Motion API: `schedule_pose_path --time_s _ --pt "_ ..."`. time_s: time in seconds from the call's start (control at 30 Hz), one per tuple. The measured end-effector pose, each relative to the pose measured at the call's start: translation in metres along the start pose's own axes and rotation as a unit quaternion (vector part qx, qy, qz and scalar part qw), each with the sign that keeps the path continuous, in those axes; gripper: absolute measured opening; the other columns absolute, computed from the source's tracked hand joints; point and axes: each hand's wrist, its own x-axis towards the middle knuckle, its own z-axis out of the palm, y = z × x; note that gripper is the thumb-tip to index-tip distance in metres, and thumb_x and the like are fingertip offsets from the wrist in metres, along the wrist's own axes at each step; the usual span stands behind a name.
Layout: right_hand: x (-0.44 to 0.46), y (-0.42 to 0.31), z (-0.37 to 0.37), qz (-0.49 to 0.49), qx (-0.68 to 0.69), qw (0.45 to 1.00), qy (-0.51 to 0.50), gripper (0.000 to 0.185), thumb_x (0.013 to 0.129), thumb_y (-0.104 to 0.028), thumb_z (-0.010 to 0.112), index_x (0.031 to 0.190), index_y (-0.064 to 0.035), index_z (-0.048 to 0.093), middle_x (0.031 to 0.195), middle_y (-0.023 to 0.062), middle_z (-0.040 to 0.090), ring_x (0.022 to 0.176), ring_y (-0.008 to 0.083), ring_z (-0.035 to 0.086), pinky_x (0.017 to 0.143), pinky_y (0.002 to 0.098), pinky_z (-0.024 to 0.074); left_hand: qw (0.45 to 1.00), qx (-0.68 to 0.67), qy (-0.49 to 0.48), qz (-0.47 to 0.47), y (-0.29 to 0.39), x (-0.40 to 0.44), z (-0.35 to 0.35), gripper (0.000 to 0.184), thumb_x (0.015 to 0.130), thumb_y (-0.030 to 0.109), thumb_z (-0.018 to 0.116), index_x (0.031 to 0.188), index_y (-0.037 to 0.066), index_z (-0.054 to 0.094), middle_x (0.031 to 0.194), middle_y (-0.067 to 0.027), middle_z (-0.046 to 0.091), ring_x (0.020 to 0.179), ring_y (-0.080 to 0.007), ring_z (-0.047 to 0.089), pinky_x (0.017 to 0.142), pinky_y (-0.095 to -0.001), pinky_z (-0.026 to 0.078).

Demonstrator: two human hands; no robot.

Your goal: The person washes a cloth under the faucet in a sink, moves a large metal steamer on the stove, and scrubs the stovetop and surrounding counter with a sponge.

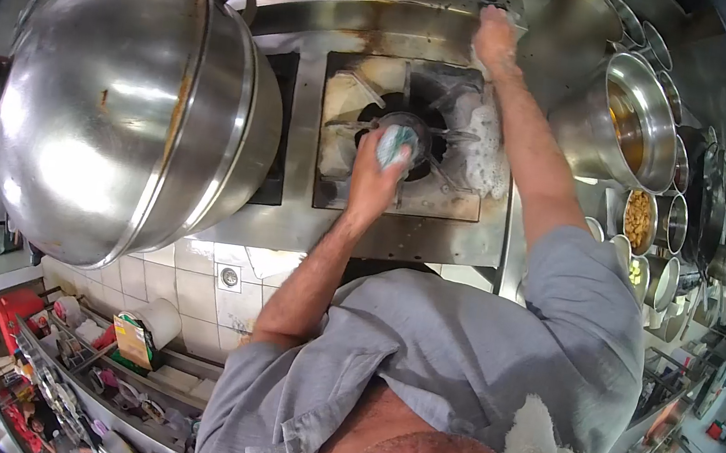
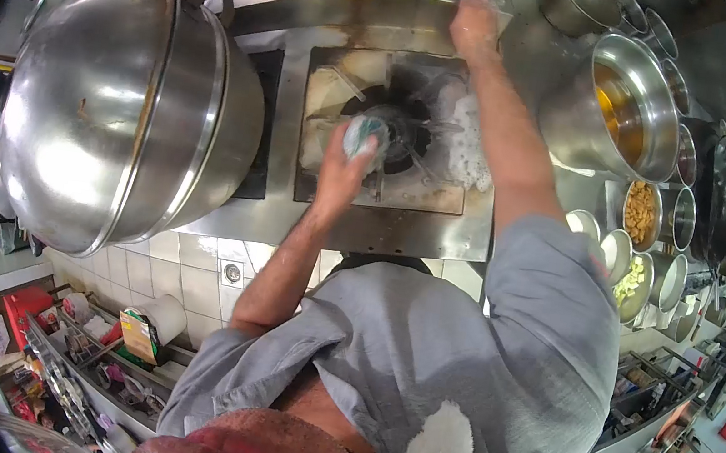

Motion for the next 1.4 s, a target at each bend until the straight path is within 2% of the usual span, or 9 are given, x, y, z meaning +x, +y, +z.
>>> schedule_pose_path --time_s 0.27,0.57,0.63,0.83,0.97,1.03,1.13,1.23,1.4 --pt "0.053 -0.195 0.050 -0.111 0.065 0.987 0.094 0.019 0.072 -0.011 0.051 0.084 0.0013 0.059 0.087 0.0189 0.058 0.088 0.0318 0.054 0.078 0.0420 0.0424 0.997 -0.001 0.038 -0.069 0.001 -0.020 -0.037 0.041 0.085 0.018 0.061 0.116 -0.003 0.047 0.107 -0.0147 0.054 0.098 -0.0225 0.054 0.087 -0.0326 0.042" --pt "0.008 -0.033 -0.007 -0.011 0.049 0.998 0.027 0.030 0.089 -0.018 0.035 0.082 0.0010 0.057 0.084 0.0193 0.058 0.084 0.0380 0.054 0.075 0.0448 0.0430 0.996 -0.016 0.011 -0.090 -0.008 -0.046 -0.062 0.043 0.085 0.022 0.062 0.117 -0.002 0.046 0.105 -0.0127 0.055 0.098 -0.0202 0.053 0.088 -0.0307 0.041" --pt "0.007 -0.035 -0.005 -0.037 -0.046 0.996 0.070 0.009 0.068 -0.003 0.052 0.078 -0.0007 0.053 0.078 0.0169 0.055 0.079 0.0367 0.054 0.070 0.0463 0.0428 0.994 -0.021 0.011 -0.102 -0.004 -0.054 -0.069 0.044 0.085 0.023 0.062 0.117 -0.002 0.046 0.105 -0.0127 0.055 0.098 -0.0197 0.053 0.088 -0.0309 0.041" --pt "0.045 -0.216 0.050 -0.098 0.012 0.995 -0.013 0.028 0.073 -0.005 0.050 0.098 0.0053 0.054 0.095 0.0224 0.054 0.090 0.0344 0.052 0.086 0.0439 0.0399 0.993 -0.061 0.016 -0.100 -0.019 -0.055 -0.068 0.042 0.086 0.020 0.061 0.118 -0.002 0.045 0.104 -0.0115 0.056 0.095 -0.0186 0.054 0.085 -0.0301 0.043" --pt "0.046 -0.168 0.038 -0.033 0.133 0.984 -0.118 0.020 0.073 -0.007 0.049 0.088 0.0008 0.060 0.093 0.0201 0.058 0.089 0.0364 0.055 0.079 0.0456 0.0441 0.988 -0.099 0.048 -0.110 -0.002 -0.054 -0.065 0.041 0.086 0.018 0.061 0.117 -0.001 0.044 0.101 -0.0089 0.057 0.093 -0.0153 0.054 0.082 -0.0281 0.044" --pt "0.023 -0.104 0.020 -0.082 0.109 0.979 0.152 0.011 0.069 -0.004 0.051 0.077 -0.0010 0.060 0.083 0.0188 0.060 0.080 0.0392 0.057 0.071 0.0466 0.0476 0.986 -0.111 0.056 -0.111 -0.001 -0.055 -0.067 0.040 0.086 0.017 0.062 0.117 -0.001 0.044 0.100 -0.0082 0.058 0.092 -0.0141 0.054 0.081 -0.0273 0.044" --pt "0.010 -0.043 -0.014 -0.015 -0.057 0.992 0.108 0.007 0.063 -0.005 0.056 0.068 -0.0035 0.060 0.075 0.0179 0.059 0.084 0.0362 0.058 0.075 0.0478 0.0439 0.989 -0.090 0.045 -0.107 -0.005 -0.056 -0.075 0.038 0.085 0.017 0.062 0.114 -0.001 0.046 0.101 -0.0080 0.057 0.091 -0.0128 0.054 0.080 -0.0263 0.044" --pt "0.018 -0.080 -0.012 0.017 -0.076 0.996 -0.045 0.012 0.070 -0.006 0.053 0.077 -0.0028 0.061 0.081 0.0179 0.060 0.085 0.0376 0.056 0.074 0.0484 0.0428 0.990 -0.091 0.037 -0.106 -0.011 -0.055 -0.076 0.037 0.085 0.018 0.062 0.113 0.000 0.047 0.101 -0.0077 0.057 0.091 -0.0125 0.053 0.080 -0.0262 0.044" --pt "0.031 -0.162 0.058 -0.099 0.029 0.991 0.087 0.024 0.075 -0.008 0.048 0.095 0.0008 0.057 0.096 0.0213 0.058 0.095 0.0355 0.053 0.083 0.0469 0.0413 0.997 0.027 0.030 -0.061 -0.026 -0.053 -0.063 0.039 0.082 0.016 0.064 0.113 -0.002 0.049 0.103 -0.0115 0.058 0.092 -0.0177 0.056 0.082 -0.0285 0.044"
